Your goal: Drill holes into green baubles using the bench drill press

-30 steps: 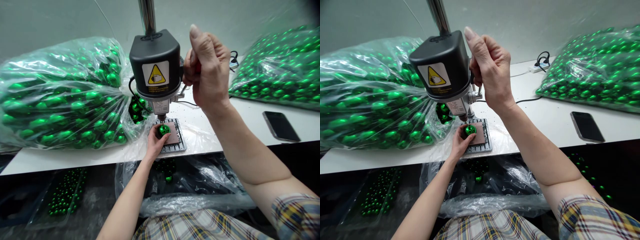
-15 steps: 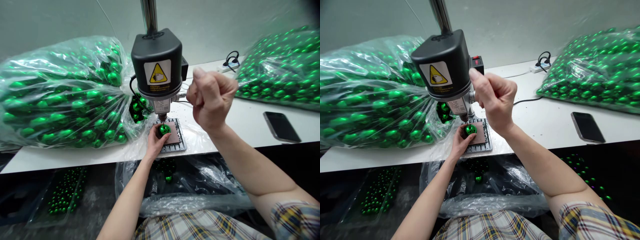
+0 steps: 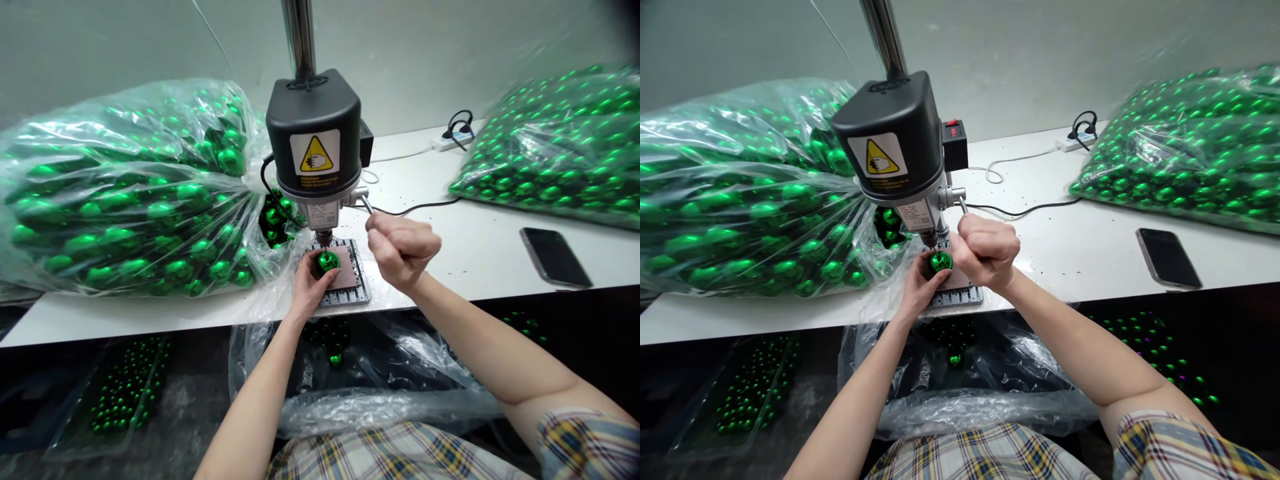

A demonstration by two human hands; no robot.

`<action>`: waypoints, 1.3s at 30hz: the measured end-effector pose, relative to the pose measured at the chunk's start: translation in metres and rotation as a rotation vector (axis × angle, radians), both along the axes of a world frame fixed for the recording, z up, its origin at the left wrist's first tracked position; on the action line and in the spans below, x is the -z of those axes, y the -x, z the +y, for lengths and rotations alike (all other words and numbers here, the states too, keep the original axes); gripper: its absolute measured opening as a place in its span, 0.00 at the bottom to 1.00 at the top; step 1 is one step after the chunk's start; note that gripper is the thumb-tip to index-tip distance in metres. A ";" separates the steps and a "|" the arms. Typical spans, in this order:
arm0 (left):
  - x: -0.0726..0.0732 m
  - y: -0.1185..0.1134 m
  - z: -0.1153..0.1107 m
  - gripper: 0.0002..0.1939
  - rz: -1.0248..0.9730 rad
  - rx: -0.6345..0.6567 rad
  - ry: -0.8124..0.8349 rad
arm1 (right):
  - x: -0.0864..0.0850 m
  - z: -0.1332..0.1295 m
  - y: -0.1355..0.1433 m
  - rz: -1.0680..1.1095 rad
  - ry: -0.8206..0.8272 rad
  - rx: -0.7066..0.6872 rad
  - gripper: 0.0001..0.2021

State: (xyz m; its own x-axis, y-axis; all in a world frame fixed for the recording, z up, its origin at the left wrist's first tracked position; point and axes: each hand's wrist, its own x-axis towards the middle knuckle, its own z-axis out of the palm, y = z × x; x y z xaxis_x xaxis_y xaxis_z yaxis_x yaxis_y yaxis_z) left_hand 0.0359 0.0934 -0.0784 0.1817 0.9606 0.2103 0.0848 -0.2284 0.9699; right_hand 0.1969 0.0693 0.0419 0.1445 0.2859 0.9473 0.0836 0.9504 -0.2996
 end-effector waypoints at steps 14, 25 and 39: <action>-0.012 -0.001 -0.046 0.22 0.391 -0.335 -0.375 | -0.098 0.047 -0.004 0.257 0.496 -0.075 0.27; -0.056 0.045 -0.026 0.12 0.762 -0.278 -0.678 | -0.098 0.041 0.002 0.300 0.513 -0.045 0.29; -0.088 0.030 0.101 0.23 1.641 0.077 0.144 | -0.096 0.039 0.001 0.283 0.530 -0.047 0.28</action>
